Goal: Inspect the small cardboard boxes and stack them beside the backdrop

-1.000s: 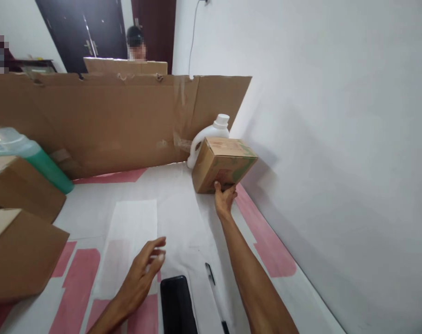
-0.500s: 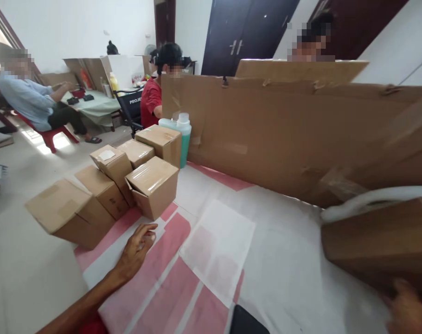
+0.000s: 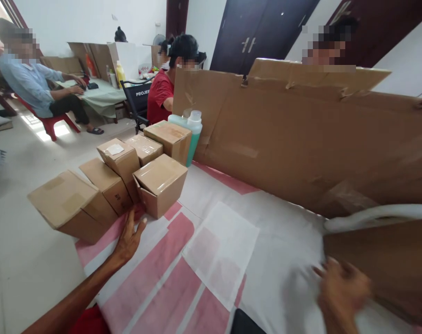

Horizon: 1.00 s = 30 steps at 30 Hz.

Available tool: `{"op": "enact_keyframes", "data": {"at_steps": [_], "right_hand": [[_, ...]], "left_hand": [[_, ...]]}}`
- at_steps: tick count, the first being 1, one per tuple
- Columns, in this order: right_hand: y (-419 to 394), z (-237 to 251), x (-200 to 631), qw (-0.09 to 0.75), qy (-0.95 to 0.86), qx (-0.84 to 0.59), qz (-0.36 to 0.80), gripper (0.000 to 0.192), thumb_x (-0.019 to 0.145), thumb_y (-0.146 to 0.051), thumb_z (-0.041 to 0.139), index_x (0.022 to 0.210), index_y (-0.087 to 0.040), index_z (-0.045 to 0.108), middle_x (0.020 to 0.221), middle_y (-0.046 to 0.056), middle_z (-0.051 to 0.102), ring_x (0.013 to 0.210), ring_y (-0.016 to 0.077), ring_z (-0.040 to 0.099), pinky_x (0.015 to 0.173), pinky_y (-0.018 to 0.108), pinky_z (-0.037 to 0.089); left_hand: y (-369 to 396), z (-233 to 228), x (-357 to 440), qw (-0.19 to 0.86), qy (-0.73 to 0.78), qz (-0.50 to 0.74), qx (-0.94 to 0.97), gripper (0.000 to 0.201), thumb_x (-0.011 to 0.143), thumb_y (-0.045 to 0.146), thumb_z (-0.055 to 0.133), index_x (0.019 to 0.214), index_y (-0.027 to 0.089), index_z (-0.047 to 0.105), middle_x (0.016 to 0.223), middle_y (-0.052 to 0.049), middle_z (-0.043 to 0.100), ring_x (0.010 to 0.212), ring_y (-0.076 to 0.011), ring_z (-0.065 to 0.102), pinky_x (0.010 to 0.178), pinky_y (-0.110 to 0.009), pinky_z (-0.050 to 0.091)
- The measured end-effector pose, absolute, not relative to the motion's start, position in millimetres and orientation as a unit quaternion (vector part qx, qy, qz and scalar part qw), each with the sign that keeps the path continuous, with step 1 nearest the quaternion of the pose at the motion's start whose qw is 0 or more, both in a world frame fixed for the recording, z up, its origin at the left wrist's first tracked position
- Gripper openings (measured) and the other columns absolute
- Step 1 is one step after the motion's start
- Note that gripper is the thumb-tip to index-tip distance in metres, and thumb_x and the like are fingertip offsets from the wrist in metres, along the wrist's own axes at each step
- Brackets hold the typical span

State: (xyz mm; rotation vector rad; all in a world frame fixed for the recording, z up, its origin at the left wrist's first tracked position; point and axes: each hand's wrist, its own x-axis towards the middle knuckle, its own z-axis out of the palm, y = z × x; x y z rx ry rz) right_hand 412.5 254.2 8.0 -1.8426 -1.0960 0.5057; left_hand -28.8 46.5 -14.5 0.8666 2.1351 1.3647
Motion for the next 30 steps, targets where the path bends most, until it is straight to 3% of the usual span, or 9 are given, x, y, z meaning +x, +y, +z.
{"op": "enact_keyframes", "data": {"at_steps": [3, 6, 8, 10, 13, 17, 23, 28, 30], "right_hand": [[263.2, -6.1, 306.8, 0.453, -0.529, -0.629, 0.346, 0.098, 0.069, -0.091, 0.049, 0.134, -0.019, 0.064, 0.13, 0.026, 0.067, 0.117, 0.0414, 0.066, 0.091, 0.061, 0.054], [263.3, -20.7, 190.2, 0.426, -0.593, -0.511, 0.453, 0.085, 0.083, -0.085, 0.041, 0.128, -0.018, 0.069, 0.134, 0.02, 0.07, 0.12, 0.0326, 0.066, 0.096, 0.048, 0.055], [252.9, -27.3, 130.8, 0.417, -0.614, -0.466, 0.483, 0.082, 0.092, -0.08, 0.03, 0.127, -0.018, 0.07, 0.132, 0.017, 0.072, 0.117, 0.0303, 0.067, 0.098, 0.046, 0.054], [234.7, -31.7, 98.8, 0.413, -0.637, -0.432, 0.486, 0.075, 0.095, -0.076, 0.035, 0.127, -0.019, 0.07, 0.131, 0.015, 0.072, 0.12, 0.0302, 0.064, 0.107, 0.046, 0.048], [200.8, -34.4, 101.7, 0.415, -0.654, -0.419, 0.474, 0.068, 0.099, -0.071, 0.039, 0.132, -0.018, 0.065, 0.135, 0.016, 0.069, 0.127, 0.0304, 0.059, 0.115, 0.048, 0.04], [152.7, -28.0, 153.1, 0.41, -0.645, -0.459, 0.453, 0.062, 0.103, -0.065, 0.035, 0.126, -0.018, 0.067, 0.132, 0.016, 0.07, 0.123, 0.0294, 0.06, 0.111, 0.047, 0.041], [82.2, -12.7, 216.8, 0.356, -0.602, -0.517, 0.493, 0.064, 0.1, -0.073, 0.035, 0.08, -0.022, 0.07, 0.074, 0.007, 0.072, 0.075, 0.0265, 0.064, 0.074, 0.038, 0.052], [40.4, -13.8, 233.4, 0.424, -0.561, -0.503, 0.503, 0.059, 0.092, -0.078, 0.049, 0.09, -0.024, 0.073, 0.088, 0.008, 0.073, 0.092, 0.0286, 0.066, 0.084, 0.04, 0.054], [28.8, -11.6, 234.7, 0.444, -0.52, -0.499, 0.533, 0.058, 0.093, -0.078, 0.05, 0.088, -0.024, 0.07, 0.084, 0.006, 0.07, 0.084, 0.0256, 0.063, 0.077, 0.038, 0.053]], "left_hand": [[65.6, -26.4, -33.1, 0.205, 0.77, 0.51, 0.325, 0.086, 0.094, 0.069, 0.05, 0.161, 0.016, 0.035, 0.171, -0.018, 0.03, 0.162, -0.0322, 0.022, 0.133, -0.05, 0.016], [84.1, -35.3, -35.7, 0.205, 0.763, 0.519, 0.326, 0.086, 0.099, 0.07, 0.038, 0.164, 0.014, 0.028, 0.174, -0.017, 0.024, 0.162, -0.0297, 0.021, 0.134, -0.047, 0.015], [92.4, -38.8, -38.0, 0.203, 0.76, 0.525, 0.326, 0.085, 0.1, 0.07, 0.033, 0.164, 0.013, 0.029, 0.173, -0.018, 0.025, 0.162, -0.0306, 0.021, 0.134, -0.048, 0.015], [93.9, -40.8, -40.3, 0.201, 0.755, 0.531, 0.329, 0.083, 0.101, 0.07, 0.032, 0.163, 0.015, 0.031, 0.172, -0.018, 0.028, 0.162, -0.032, 0.021, 0.134, -0.051, 0.014], [75.2, -42.4, -38.1, 0.204, 0.74, 0.538, 0.347, 0.08, 0.1, 0.07, 0.04, 0.162, 0.019, 0.035, 0.17, -0.016, 0.033, 0.161, -0.0326, 0.023, 0.133, -0.053, 0.014], [11.4, -37.5, -16.3, 0.195, 0.723, 0.489, 0.448, 0.071, 0.101, 0.058, 0.048, 0.162, 0.024, 0.035, 0.164, -0.015, 0.04, 0.157, -0.035, 0.03, 0.13, -0.061, 0.022], [-54.3, -0.7, 28.1, 0.137, 0.622, 0.43, 0.64, 0.07, 0.104, 0.041, 0.045, 0.167, 0.024, 0.02, 0.156, -0.018, 0.04, 0.145, -0.0343, 0.042, 0.118, -0.056, 0.043], [-25.5, 22.4, 40.5, 0.102, 0.609, 0.399, 0.678, 0.079, 0.102, 0.032, 0.055, 0.168, 0.027, 0.013, 0.15, -0.017, 0.041, 0.139, -0.0323, 0.044, 0.116, -0.053, 0.043], [-11.3, 30.4, 37.0, 0.105, 0.587, 0.396, 0.698, 0.081, 0.101, 0.034, 0.057, 0.168, 0.028, 0.012, 0.149, -0.016, 0.041, 0.139, -0.0325, 0.043, 0.117, -0.054, 0.042]]}}
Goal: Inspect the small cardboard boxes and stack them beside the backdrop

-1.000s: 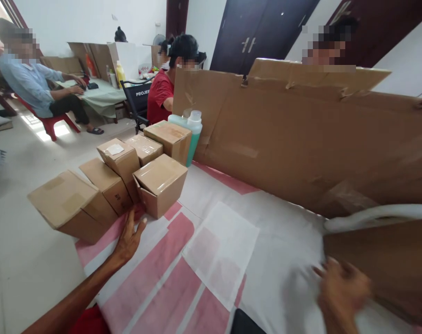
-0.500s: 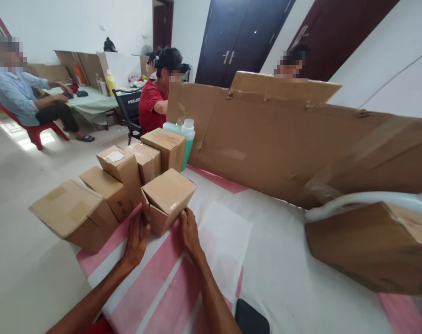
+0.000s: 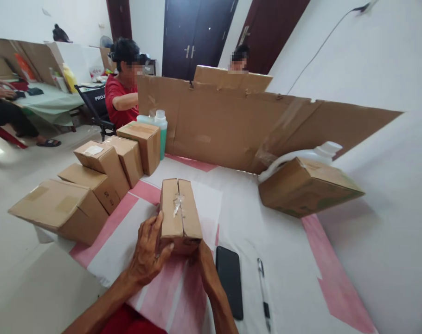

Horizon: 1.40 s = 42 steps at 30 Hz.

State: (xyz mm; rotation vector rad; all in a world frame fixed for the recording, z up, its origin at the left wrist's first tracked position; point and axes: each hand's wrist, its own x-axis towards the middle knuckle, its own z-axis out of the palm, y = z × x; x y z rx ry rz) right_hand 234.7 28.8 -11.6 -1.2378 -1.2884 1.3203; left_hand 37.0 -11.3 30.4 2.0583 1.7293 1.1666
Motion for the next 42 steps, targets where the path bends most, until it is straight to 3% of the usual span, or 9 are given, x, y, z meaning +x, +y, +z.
{"op": "enact_keyframes", "data": {"at_steps": [3, 8, 15, 20, 23, 25, 27, 34, 42], "right_hand": [[16.1, -0.8, 239.6, 0.452, -0.46, -0.479, 0.596, 0.068, 0.097, -0.081, 0.035, 0.081, -0.022, 0.064, 0.069, 0.002, 0.056, 0.063, 0.0182, 0.049, 0.057, 0.031, 0.043], [2.9, 27.1, 258.2, 0.491, -0.471, -0.443, 0.584, 0.063, 0.104, -0.071, 0.031, 0.081, -0.02, 0.06, 0.066, -0.002, 0.046, 0.058, 0.0132, 0.038, 0.054, 0.028, 0.033], [-16.0, 69.7, 255.1, 0.479, -0.512, -0.489, 0.518, 0.045, 0.1, -0.062, 0.054, 0.108, -0.019, 0.063, 0.067, -0.004, 0.048, 0.058, 0.0132, 0.043, 0.055, 0.027, 0.037], [-19.9, 89.5, 261.1, 0.439, -0.542, -0.563, 0.444, 0.053, 0.099, -0.065, 0.053, 0.073, -0.02, 0.061, 0.062, -0.003, 0.046, 0.058, 0.0132, 0.043, 0.053, 0.027, 0.035], [-14.0, 98.0, 263.0, 0.456, -0.532, -0.596, 0.392, 0.049, 0.097, -0.065, 0.055, 0.097, -0.019, 0.073, 0.085, 0.005, 0.067, 0.073, 0.0183, 0.059, 0.06, 0.028, 0.047], [-9.3, 104.8, 260.3, 0.459, -0.546, -0.594, 0.372, 0.051, 0.095, -0.06, 0.06, 0.125, -0.021, 0.071, 0.113, 0.01, 0.072, 0.093, 0.0229, 0.067, 0.072, 0.031, 0.055], [-7.1, 112.2, 255.9, 0.444, -0.578, -0.575, 0.373, 0.049, 0.096, -0.053, 0.059, 0.134, -0.022, 0.068, 0.125, 0.011, 0.07, 0.103, 0.0243, 0.067, 0.078, 0.032, 0.057], [-30.8, 126.3, 238.6, 0.47, -0.629, -0.537, 0.307, 0.033, 0.104, -0.033, 0.051, 0.132, -0.024, 0.066, 0.128, 0.009, 0.069, 0.117, 0.0239, 0.067, 0.102, 0.039, 0.055], [-51.5, 130.7, 234.5, 0.476, -0.647, -0.545, 0.238, 0.027, 0.102, -0.023, 0.054, 0.127, -0.022, 0.064, 0.116, 0.009, 0.069, 0.105, 0.0226, 0.069, 0.091, 0.037, 0.059]], "left_hand": [[2.0, 48.3, 28.6, 0.111, 0.544, 0.4, 0.729, 0.087, 0.098, 0.045, 0.061, 0.168, 0.027, 0.012, 0.152, -0.018, 0.037, 0.141, -0.0352, 0.04, 0.118, -0.057, 0.038], [14.8, 78.6, 19.5, 0.141, 0.49, 0.428, 0.746, 0.087, 0.096, 0.067, 0.054, 0.165, 0.026, 0.022, 0.161, -0.018, 0.032, 0.151, -0.0387, 0.03, 0.125, -0.061, 0.026], [26.8, 81.7, 19.2, 0.286, 0.496, 0.494, 0.654, 0.078, 0.097, 0.068, 0.05, 0.16, 0.026, 0.033, 0.153, -0.017, 0.047, 0.147, -0.0378, 0.042, 0.121, -0.059, 0.034], [20.0, 90.7, 21.0, 0.433, 0.461, 0.465, 0.62, 0.074, 0.095, 0.064, 0.053, 0.158, 0.027, 0.037, 0.156, -0.016, 0.046, 0.144, -0.0384, 0.045, 0.118, -0.058, 0.04], [8.9, 96.7, 22.7, 0.463, 0.45, 0.416, 0.641, 0.069, 0.096, 0.062, 0.051, 0.155, 0.026, 0.042, 0.159, -0.016, 0.044, 0.142, -0.0389, 0.048, 0.116, -0.057, 0.043], [1.9, 99.9, 22.9, 0.457, 0.442, 0.401, 0.66, 0.068, 0.096, 0.06, 0.053, 0.153, 0.025, 0.042, 0.158, -0.016, 0.046, 0.14, -0.0386, 0.051, 0.115, -0.056, 0.045], [-2.8, 104.7, 22.4, 0.449, 0.44, 0.393, 0.671, 0.066, 0.096, 0.056, 0.055, 0.152, 0.024, 0.042, 0.155, -0.016, 0.049, 0.138, -0.0376, 0.053, 0.114, -0.055, 0.047], [-3.2, 152.2, 35.2, 0.281, 0.499, 0.364, 0.734, 0.05, 0.096, 0.033, 0.067, 0.145, 0.03, 0.056, 0.128, -0.007, 0.068, 0.118, -0.0226, 0.067, 0.102, -0.037, 0.055], [-13.5, 163.0, 64.7, 0.16, 0.512, 0.331, 0.776, 0.013, 0.09, 0.027, 0.073, 0.101, 0.023, 0.068, 0.099, -0.002, 0.068, 0.092, -0.0186, 0.067, 0.082, -0.032, 0.055]]}}
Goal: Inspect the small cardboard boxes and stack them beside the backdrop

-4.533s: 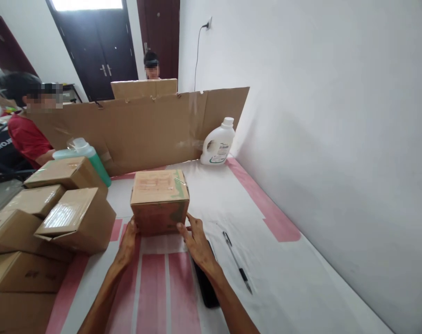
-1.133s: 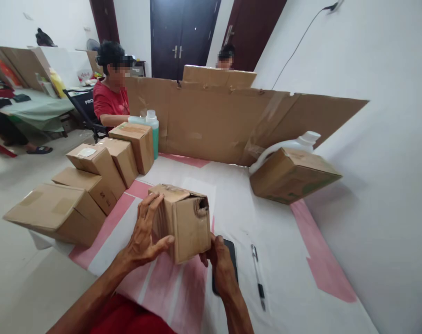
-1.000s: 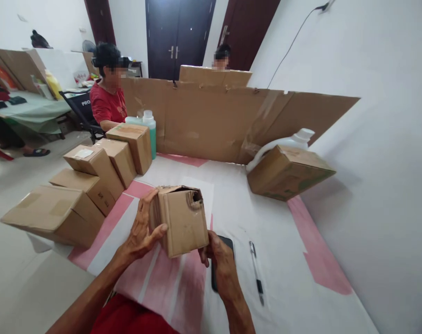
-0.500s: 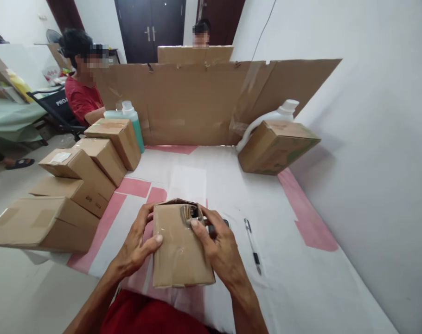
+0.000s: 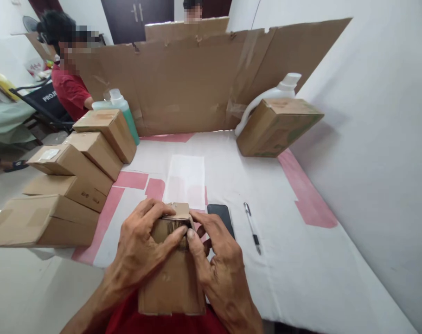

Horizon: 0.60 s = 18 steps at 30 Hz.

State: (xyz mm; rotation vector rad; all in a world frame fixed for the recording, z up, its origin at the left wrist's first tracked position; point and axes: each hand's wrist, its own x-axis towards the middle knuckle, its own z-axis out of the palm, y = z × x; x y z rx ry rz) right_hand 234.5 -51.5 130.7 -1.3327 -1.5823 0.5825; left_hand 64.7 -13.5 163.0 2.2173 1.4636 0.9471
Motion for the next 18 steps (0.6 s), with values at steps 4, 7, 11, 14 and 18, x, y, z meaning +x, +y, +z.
{"op": "enact_keyframes", "data": {"at_steps": [4, 7, 11, 14, 18], "right_hand": [[-54.3, 136.2, 231.6, 0.475, -0.653, -0.546, 0.222, 0.023, 0.101, -0.019, 0.054, 0.122, -0.02, 0.063, 0.107, 0.009, 0.069, 0.097, 0.0216, 0.069, 0.083, 0.034, 0.06], [-55.2, 140.7, 223.1, 0.472, -0.66, -0.554, 0.186, 0.023, 0.103, -0.018, 0.05, 0.122, -0.017, 0.063, 0.106, 0.011, 0.069, 0.097, 0.0237, 0.069, 0.086, 0.036, 0.06], [-52.8, 142.7, 214.6, 0.455, -0.66, -0.571, 0.178, 0.025, 0.104, -0.019, 0.047, 0.121, -0.014, 0.064, 0.106, 0.013, 0.07, 0.099, 0.0255, 0.068, 0.089, 0.039, 0.06], [-50.7, 144.3, 217.1, 0.441, -0.657, -0.584, 0.184, 0.024, 0.103, -0.019, 0.049, 0.12, -0.015, 0.065, 0.105, 0.011, 0.07, 0.098, 0.0251, 0.068, 0.088, 0.04, 0.06], [-49.1, 155.7, 231.7, 0.399, -0.66, -0.596, 0.224, 0.02, 0.098, -0.017, 0.059, 0.116, -0.019, 0.066, 0.112, 0.009, 0.07, 0.099, 0.0236, 0.07, 0.089, 0.039, 0.061]], "left_hand": [[-19.2, 163.4, 64.6, 0.127, 0.511, 0.314, 0.79, 0.013, 0.09, 0.029, 0.072, 0.101, 0.025, 0.068, 0.1, -0.003, 0.07, 0.092, -0.0207, 0.067, 0.082, -0.034, 0.055], [-19.0, 166.7, 61.2, 0.091, 0.501, 0.307, 0.804, 0.017, 0.094, 0.033, 0.069, 0.109, 0.026, 0.071, 0.105, -0.003, 0.073, 0.096, -0.022, 0.07, 0.086, -0.036, 0.056], [-15.5, 165.9, 59.4, 0.077, 0.491, 0.315, 0.809, 0.018, 0.096, 0.032, 0.067, 0.112, 0.028, 0.074, 0.103, -0.001, 0.074, 0.089, -0.0193, 0.071, 0.084, -0.033, 0.058], [-14.2, 162.0, 60.4, 0.068, 0.487, 0.319, 0.81, 0.017, 0.097, 0.032, 0.067, 0.112, 0.028, 0.074, 0.101, -0.001, 0.074, 0.086, -0.0184, 0.071, 0.082, -0.032, 0.058], [-14.9, 159.9, 62.9, 0.049, 0.452, 0.303, 0.837, 0.021, 0.099, 0.033, 0.064, 0.118, 0.028, 0.073, 0.103, -0.002, 0.075, 0.09, -0.0201, 0.071, 0.085, -0.034, 0.057]]}}
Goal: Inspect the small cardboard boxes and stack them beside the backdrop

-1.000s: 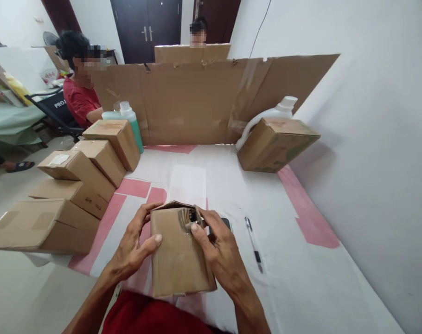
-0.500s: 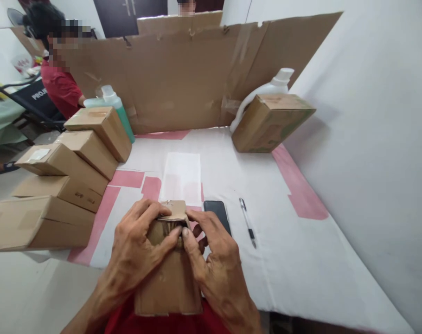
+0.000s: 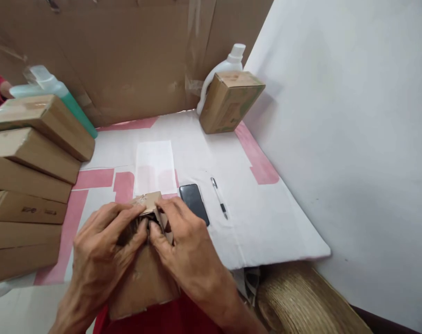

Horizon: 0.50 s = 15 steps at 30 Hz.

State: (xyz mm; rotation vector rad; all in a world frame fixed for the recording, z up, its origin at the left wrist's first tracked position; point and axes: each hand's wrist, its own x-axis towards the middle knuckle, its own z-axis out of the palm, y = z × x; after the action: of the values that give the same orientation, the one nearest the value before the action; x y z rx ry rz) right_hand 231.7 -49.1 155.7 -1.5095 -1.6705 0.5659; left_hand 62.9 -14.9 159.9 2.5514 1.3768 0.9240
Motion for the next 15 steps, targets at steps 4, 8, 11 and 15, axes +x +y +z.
{"op": "enact_keyframes", "data": {"at_steps": [4, 8, 11, 15], "right_hand": [[-49.3, 169.7, 247.6, 0.307, -0.7, -0.608, 0.213, 0.016, 0.098, -0.013, 0.058, 0.109, -0.022, 0.067, 0.102, 0.006, 0.072, 0.079, 0.0208, 0.07, 0.068, 0.034, 0.06], [-50.8, 171.4, 252.4, 0.284, -0.723, -0.609, 0.16, 0.022, 0.101, -0.01, 0.051, 0.088, -0.023, 0.064, 0.079, 0.002, 0.066, 0.056, 0.0164, 0.06, 0.048, 0.027, 0.045], [-51.4, 166.0, 249.3, 0.284, -0.743, -0.594, 0.12, 0.031, 0.104, -0.011, 0.041, 0.088, -0.023, 0.065, 0.077, 0.005, 0.066, 0.056, 0.0185, 0.059, 0.046, 0.029, 0.044], [-50.3, 159.1, 246.3, 0.259, -0.766, -0.585, 0.068, 0.036, 0.104, -0.009, 0.035, 0.093, -0.021, 0.067, 0.078, 0.006, 0.067, 0.061, 0.0195, 0.061, 0.049, 0.029, 0.049]], "left_hand": [[-18.8, 162.3, 67.8, 0.084, 0.389, 0.287, 0.872, 0.031, 0.1, 0.024, 0.06, 0.129, 0.028, 0.067, 0.11, -0.004, 0.074, 0.096, -0.0217, 0.071, 0.088, -0.036, 0.057], [-23.2, 162.2, 74.2, 0.1, 0.366, 0.286, 0.88, 0.031, 0.098, 0.017, 0.058, 0.127, 0.026, 0.065, 0.108, -0.005, 0.073, 0.097, -0.0222, 0.068, 0.088, -0.037, 0.056], [-23.2, 161.5, 76.6, 0.081, 0.374, 0.283, 0.879, 0.026, 0.097, 0.022, 0.061, 0.122, 0.025, 0.065, 0.107, -0.006, 0.072, 0.095, -0.023, 0.067, 0.087, -0.039, 0.054], [-22.9, 161.9, 77.1, 0.076, 0.387, 0.276, 0.877, 0.022, 0.096, 0.025, 0.064, 0.118, 0.024, 0.063, 0.109, -0.006, 0.071, 0.097, -0.023, 0.066, 0.087, -0.039, 0.051]]}}
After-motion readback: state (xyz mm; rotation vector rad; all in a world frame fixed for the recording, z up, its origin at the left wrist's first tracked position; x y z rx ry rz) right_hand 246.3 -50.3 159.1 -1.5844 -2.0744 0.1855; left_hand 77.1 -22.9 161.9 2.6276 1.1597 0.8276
